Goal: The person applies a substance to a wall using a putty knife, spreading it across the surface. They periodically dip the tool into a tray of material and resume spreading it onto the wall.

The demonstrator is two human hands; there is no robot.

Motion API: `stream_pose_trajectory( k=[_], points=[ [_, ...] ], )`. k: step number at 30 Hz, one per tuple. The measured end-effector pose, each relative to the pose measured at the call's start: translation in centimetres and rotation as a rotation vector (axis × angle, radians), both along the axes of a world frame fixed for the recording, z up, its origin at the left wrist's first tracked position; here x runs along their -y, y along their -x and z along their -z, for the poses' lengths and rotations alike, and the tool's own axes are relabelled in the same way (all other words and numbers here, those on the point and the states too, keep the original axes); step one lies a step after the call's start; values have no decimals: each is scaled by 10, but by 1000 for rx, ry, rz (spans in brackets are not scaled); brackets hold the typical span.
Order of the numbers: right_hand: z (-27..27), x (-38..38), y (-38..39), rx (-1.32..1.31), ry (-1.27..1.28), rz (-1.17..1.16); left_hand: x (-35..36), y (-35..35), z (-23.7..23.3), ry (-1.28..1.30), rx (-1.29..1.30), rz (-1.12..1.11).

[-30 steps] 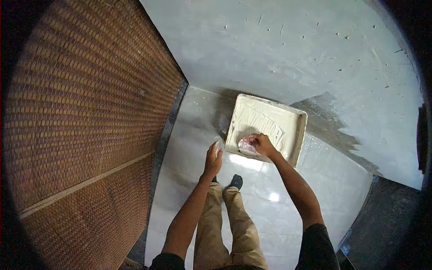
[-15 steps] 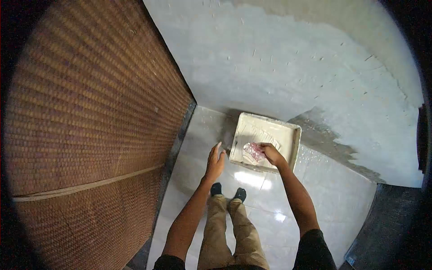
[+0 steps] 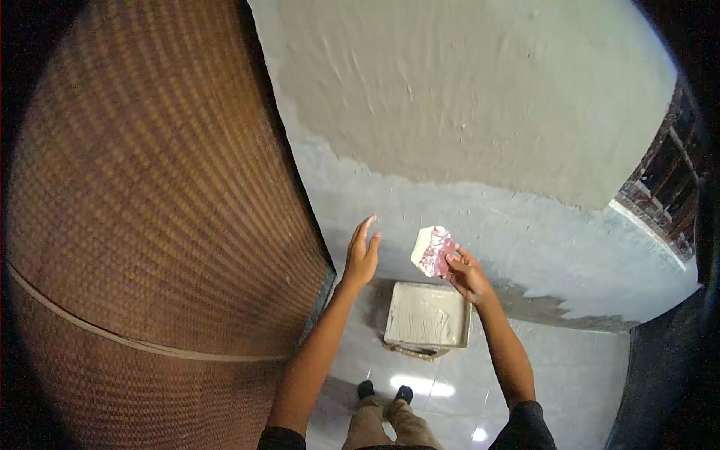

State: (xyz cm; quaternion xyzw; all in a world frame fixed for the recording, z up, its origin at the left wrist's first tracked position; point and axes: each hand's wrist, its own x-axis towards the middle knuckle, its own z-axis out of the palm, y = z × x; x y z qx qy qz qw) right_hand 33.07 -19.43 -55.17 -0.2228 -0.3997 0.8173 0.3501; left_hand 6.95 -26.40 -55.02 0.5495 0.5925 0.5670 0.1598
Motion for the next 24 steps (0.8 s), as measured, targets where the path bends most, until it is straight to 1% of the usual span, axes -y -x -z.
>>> stream_pose_trajectory(
  k=[1, 2, 3, 5, 6, 7, 9, 10, 13, 14, 15, 16, 17, 19, 20, 21, 22, 24],
  points=[
    [-24, -7, 1, -16, -34, 11, -9, 3, -24, -20, -15, 4],
    [-51, 5, 4, 3, -101, 28, 1, 7, -46, -55, -29, 1],
    [-72, 23, 6, -14, -146, 19, 21, 11, -67, -129, -61, -4],
    [-106, 66, 5, -10, -383, 12, 68, 16, -103, -253, -105, -10],
    [-123, 87, 7, -16, -402, 73, 81, 19, -114, -306, -136, 2],
    [-99, 128, 12, -11, -481, 141, 104, 29, -88, -400, -152, 70],
    [-124, 144, 13, -64, -530, 207, 110, 33, -109, -458, -148, 94],
    [-139, 172, 16, -69, -531, 300, 124, 37, -122, -509, -174, 97],
    [-149, 227, 16, -122, -674, 331, 197, 55, -148, -613, -226, 115],
    [-139, 260, 27, -131, -689, 424, 205, 66, -131, -626, -243, 148],
    [-127, 286, 35, -135, -695, 459, 221, 77, -119, -643, -269, 172],
    [-128, 304, 45, -122, -739, 506, 231, 91, -120, -671, -281, 192],
    [-135, 313, 48, -114, -791, 552, 234, 97, -132, -687, -286, 216],
    [-147, 355, 50, -137, -833, 593, 270, 102, -151, -781, -323, 229],
    [-154, 380, 52, -139, -904, 619, 294, 104, -162, -810, -329, 226],
    [-194, 273, 43, -129, -936, 608, 193, 94, -199, -782, -327, 205],
    [-207, 276, 45, -128, -1010, 607, 192, 94, -214, -826, -366, 202],
    [-231, 277, 55, -122, -1060, 647, 187, 96, -243, -874, -410, 200]
  ],
)
